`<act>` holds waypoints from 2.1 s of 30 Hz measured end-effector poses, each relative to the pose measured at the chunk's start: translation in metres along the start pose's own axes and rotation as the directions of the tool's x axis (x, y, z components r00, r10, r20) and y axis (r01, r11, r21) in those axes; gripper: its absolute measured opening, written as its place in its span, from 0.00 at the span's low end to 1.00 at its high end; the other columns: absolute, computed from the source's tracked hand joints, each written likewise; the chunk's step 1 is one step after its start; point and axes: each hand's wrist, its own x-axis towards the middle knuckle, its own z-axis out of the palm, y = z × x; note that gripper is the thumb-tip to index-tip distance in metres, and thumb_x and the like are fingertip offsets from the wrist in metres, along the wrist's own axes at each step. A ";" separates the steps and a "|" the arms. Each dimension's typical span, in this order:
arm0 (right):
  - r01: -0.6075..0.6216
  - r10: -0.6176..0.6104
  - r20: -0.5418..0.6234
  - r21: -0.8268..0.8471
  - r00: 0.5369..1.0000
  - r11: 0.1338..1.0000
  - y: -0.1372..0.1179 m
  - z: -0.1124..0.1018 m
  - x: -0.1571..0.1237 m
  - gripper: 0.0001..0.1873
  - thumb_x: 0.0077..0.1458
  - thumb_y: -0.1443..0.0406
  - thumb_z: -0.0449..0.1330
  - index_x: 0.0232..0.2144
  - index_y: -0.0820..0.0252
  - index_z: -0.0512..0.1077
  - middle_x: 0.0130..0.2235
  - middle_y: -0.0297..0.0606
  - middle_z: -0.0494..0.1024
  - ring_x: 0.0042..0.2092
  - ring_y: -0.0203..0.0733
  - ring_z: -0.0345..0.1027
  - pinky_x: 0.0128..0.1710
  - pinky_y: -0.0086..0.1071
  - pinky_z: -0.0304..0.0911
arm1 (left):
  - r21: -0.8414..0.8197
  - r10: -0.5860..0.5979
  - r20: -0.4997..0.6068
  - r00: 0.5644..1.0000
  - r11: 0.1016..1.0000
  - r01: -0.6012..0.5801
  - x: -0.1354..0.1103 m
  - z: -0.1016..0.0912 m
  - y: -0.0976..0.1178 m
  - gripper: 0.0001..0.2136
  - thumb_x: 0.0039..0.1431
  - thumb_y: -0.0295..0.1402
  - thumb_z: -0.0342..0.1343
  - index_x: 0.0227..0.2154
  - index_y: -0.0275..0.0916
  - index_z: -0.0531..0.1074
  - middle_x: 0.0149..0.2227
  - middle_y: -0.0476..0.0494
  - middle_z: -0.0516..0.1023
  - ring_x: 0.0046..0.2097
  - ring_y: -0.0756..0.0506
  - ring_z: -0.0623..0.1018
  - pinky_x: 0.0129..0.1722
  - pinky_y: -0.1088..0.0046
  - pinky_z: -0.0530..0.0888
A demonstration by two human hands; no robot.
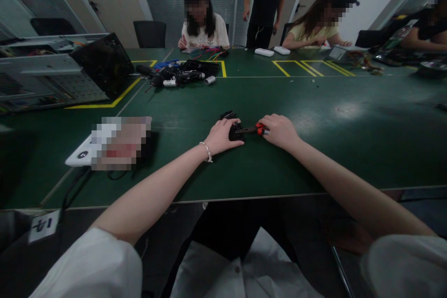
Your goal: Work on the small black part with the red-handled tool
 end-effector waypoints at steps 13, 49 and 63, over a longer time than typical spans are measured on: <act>0.018 -0.019 -0.014 -0.025 1.000 1.000 0.000 -0.001 0.000 0.12 0.49 0.68 0.54 0.36 0.63 0.73 0.37 0.43 0.76 0.37 0.45 0.64 0.34 0.35 0.54 | -0.007 -0.011 0.013 1.000 1.000 0.011 0.000 0.000 0.001 0.32 0.48 0.45 0.61 0.56 0.42 0.59 0.55 0.39 0.66 0.55 0.36 0.66 0.53 0.55 0.64; 0.011 -0.011 -0.008 -0.010 1.000 1.000 0.000 0.000 -0.001 0.12 0.49 0.67 0.54 0.36 0.63 0.73 0.36 0.42 0.76 0.36 0.43 0.64 0.33 0.34 0.55 | -0.020 -0.017 0.016 1.000 1.000 0.017 -0.002 -0.001 0.002 0.33 0.48 0.44 0.61 0.57 0.41 0.59 0.56 0.39 0.65 0.57 0.36 0.65 0.55 0.54 0.63; -0.005 0.005 0.011 0.019 1.000 1.000 0.000 0.000 0.000 0.12 0.48 0.68 0.54 0.36 0.60 0.73 0.36 0.41 0.76 0.36 0.43 0.64 0.33 0.34 0.55 | -0.027 -0.020 0.016 1.000 0.999 0.020 -0.002 -0.003 0.004 0.32 0.48 0.44 0.62 0.56 0.42 0.60 0.55 0.40 0.67 0.56 0.36 0.65 0.55 0.54 0.63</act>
